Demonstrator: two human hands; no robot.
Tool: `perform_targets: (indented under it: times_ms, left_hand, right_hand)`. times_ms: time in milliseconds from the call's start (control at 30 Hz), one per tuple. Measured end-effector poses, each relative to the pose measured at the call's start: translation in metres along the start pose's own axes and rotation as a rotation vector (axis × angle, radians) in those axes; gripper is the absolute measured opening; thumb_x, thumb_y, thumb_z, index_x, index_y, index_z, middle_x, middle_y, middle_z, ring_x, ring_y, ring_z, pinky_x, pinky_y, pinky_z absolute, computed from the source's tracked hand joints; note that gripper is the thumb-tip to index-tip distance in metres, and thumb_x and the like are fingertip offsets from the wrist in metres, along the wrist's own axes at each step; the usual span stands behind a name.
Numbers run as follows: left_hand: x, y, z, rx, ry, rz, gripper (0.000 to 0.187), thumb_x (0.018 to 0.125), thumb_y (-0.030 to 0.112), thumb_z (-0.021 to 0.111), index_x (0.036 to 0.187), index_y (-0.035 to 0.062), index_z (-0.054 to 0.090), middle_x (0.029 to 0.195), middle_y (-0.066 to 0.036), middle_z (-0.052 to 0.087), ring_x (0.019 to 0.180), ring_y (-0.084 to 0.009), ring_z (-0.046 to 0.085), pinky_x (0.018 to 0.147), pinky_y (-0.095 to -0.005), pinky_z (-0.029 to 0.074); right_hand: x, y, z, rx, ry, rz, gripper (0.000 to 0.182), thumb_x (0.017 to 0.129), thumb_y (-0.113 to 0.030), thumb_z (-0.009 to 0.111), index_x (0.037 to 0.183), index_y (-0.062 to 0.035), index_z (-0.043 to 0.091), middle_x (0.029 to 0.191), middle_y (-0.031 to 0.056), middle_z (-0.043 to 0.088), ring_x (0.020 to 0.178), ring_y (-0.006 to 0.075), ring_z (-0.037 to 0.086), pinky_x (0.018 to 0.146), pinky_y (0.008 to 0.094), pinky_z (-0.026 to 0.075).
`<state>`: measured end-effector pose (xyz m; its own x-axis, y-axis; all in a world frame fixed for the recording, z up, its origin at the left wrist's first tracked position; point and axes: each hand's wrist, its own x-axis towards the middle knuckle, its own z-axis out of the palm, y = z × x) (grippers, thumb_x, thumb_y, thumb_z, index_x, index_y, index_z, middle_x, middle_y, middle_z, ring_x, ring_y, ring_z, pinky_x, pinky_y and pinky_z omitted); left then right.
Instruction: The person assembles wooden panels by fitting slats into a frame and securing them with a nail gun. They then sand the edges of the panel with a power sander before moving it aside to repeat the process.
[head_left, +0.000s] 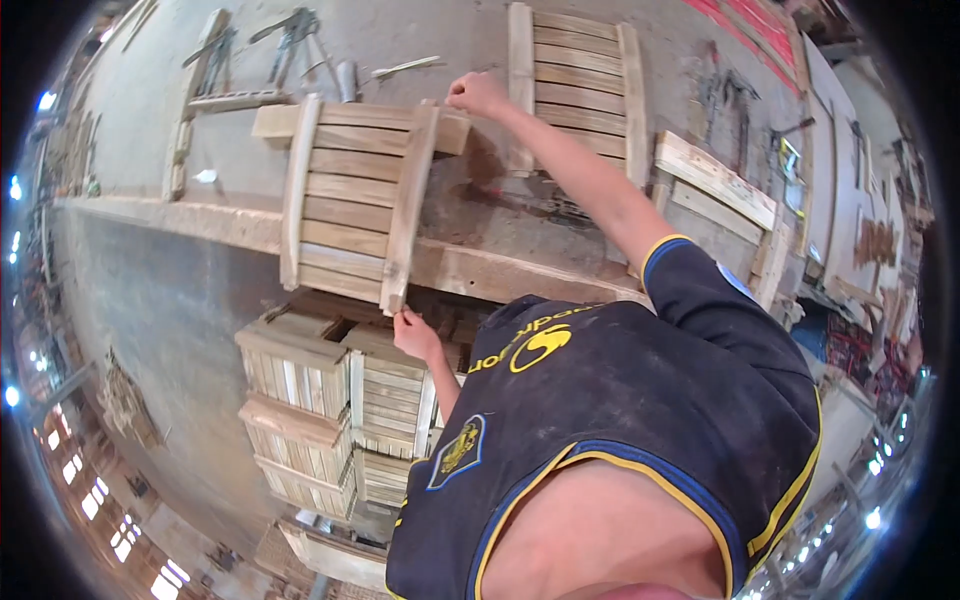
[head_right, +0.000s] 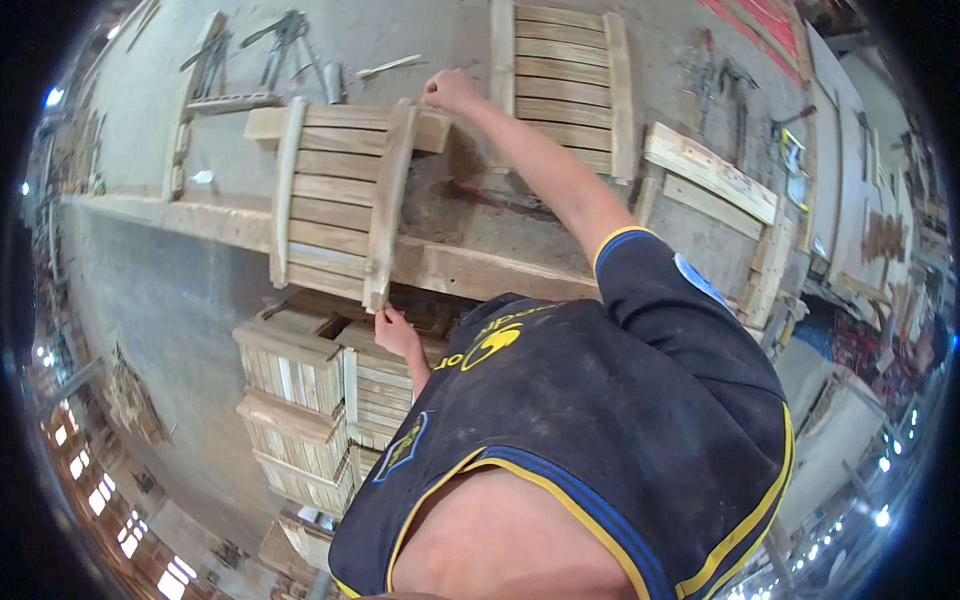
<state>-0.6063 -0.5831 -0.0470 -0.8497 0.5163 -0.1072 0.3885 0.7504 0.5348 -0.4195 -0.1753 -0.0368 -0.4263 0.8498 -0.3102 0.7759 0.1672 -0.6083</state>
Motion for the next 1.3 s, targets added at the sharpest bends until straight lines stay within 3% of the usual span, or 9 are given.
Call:
perform_targets:
  times_ms: [200, 433, 667, 767, 800, 967, 1100, 1200, 1300]
  left_hand:
    - [-0.021, 0.041, -0.013, 0.007, -0.135, 0.034, 0.028, 0.087, 0.025, 0.058, 0.073, 0.0010, 0.062, 0.063, -0.009, 0.063, 0.056, -0.0214, 0.061, 0.054, -0.0359, 0.046]
    - [-0.018, 0.131, 0.020, -0.245, -0.448, 0.297, 0.021, 0.088, 0.018, 0.057, 0.080, -0.0011, 0.063, 0.061, -0.006, 0.062, 0.053, -0.0112, 0.054, 0.052, -0.0284, 0.044]
    - [-0.028, 0.182, 0.046, -0.547, -1.080, 0.204, 0.025, 0.091, 0.024, 0.054, 0.101, 0.0010, 0.061, 0.076, -0.008, 0.066, 0.058, -0.0074, 0.056, 0.052, -0.0208, 0.044]
    - [-0.063, 0.196, 0.063, -0.636, -1.419, -0.255, 0.051, 0.091, 0.039, 0.050, 0.124, 0.0000, 0.042, 0.095, -0.015, 0.064, 0.070, -0.0153, 0.060, 0.060, -0.0285, 0.048]
    - [-0.073, 0.204, 0.080, -0.645, -1.521, -0.370, 0.060, 0.091, 0.044, 0.048, 0.129, -0.0008, 0.035, 0.102, -0.018, 0.062, 0.077, -0.0196, 0.061, 0.064, -0.0314, 0.050]
    - [-0.118, 0.267, 0.123, -1.193, -1.209, -0.935, 0.068, 0.091, 0.050, 0.041, 0.135, -0.0003, 0.032, 0.123, -0.021, 0.053, 0.107, -0.0326, 0.055, 0.090, -0.0406, 0.049]
    - [-0.126, 0.225, 0.183, -1.485, -1.101, -0.666, 0.057, 0.092, 0.047, 0.028, 0.132, 0.0098, 0.045, 0.139, -0.010, 0.041, 0.125, -0.0305, 0.043, 0.107, -0.0453, 0.033]
    - [-0.216, 0.251, 0.107, -1.564, -0.839, -0.422, 0.060, 0.094, 0.049, 0.027, 0.136, 0.0085, 0.039, 0.139, -0.010, 0.041, 0.127, -0.0286, 0.040, 0.108, -0.0449, 0.029]
    - [-0.252, 0.225, 0.091, -1.311, -0.595, -0.144, 0.061, 0.094, 0.050, 0.033, 0.136, 0.0048, 0.038, 0.137, -0.011, 0.043, 0.124, -0.0293, 0.041, 0.107, -0.0453, 0.030]
  right_hand:
    - [-0.097, 0.121, -0.035, -0.176, 0.847, 0.373, 0.051, 0.071, -0.039, 0.067, 0.106, -0.0020, 0.060, 0.102, 0.0193, 0.061, 0.098, 0.0363, 0.057, 0.080, 0.0453, 0.046]
    - [-0.175, 0.201, -0.007, -0.151, 0.602, 1.118, 0.073, 0.077, -0.053, 0.063, 0.117, 0.0059, 0.047, 0.122, 0.0290, 0.047, 0.118, 0.0453, 0.043, 0.096, 0.0480, 0.039]
    - [-0.196, 0.236, -0.040, 0.001, 0.457, 0.838, 0.075, 0.076, -0.057, 0.061, 0.108, 0.0107, 0.054, 0.098, 0.0296, 0.061, 0.095, 0.0420, 0.061, 0.079, 0.0463, 0.049]
    - [-0.222, 0.210, -0.053, -0.009, 0.708, 0.667, 0.060, 0.077, -0.047, 0.065, 0.100, 0.0087, 0.060, 0.095, 0.0244, 0.064, 0.090, 0.0336, 0.064, 0.076, 0.0423, 0.050]
    - [-0.235, 0.175, -0.083, 0.467, 0.490, 0.591, 0.057, 0.076, -0.041, 0.067, 0.103, 0.0084, 0.059, 0.096, 0.0208, 0.064, 0.088, 0.0295, 0.065, 0.076, 0.0400, 0.051]
    - [-0.231, 0.158, -0.062, 1.141, 0.366, 0.219, 0.054, 0.073, -0.030, 0.071, 0.110, 0.0067, 0.059, 0.096, 0.0122, 0.066, 0.080, 0.0225, 0.064, 0.075, 0.0335, 0.051]
    - [-0.337, 0.129, -0.042, 1.309, 0.403, 0.106, 0.045, 0.074, -0.024, 0.071, 0.111, -0.0010, 0.060, 0.102, 0.0057, 0.062, 0.092, 0.0161, 0.058, 0.081, 0.0316, 0.047]
    - [-0.416, 0.171, -0.024, 1.144, 0.390, 0.083, 0.045, 0.073, -0.028, 0.074, 0.108, -0.0024, 0.061, 0.094, 0.0038, 0.063, 0.084, 0.0139, 0.059, 0.074, 0.0271, 0.048]
    - [-0.508, 0.200, -0.010, 0.656, -0.194, 0.155, 0.031, 0.074, -0.032, 0.067, 0.084, -0.0023, 0.065, 0.074, 0.0095, 0.064, 0.068, 0.0224, 0.062, 0.067, 0.0357, 0.050]
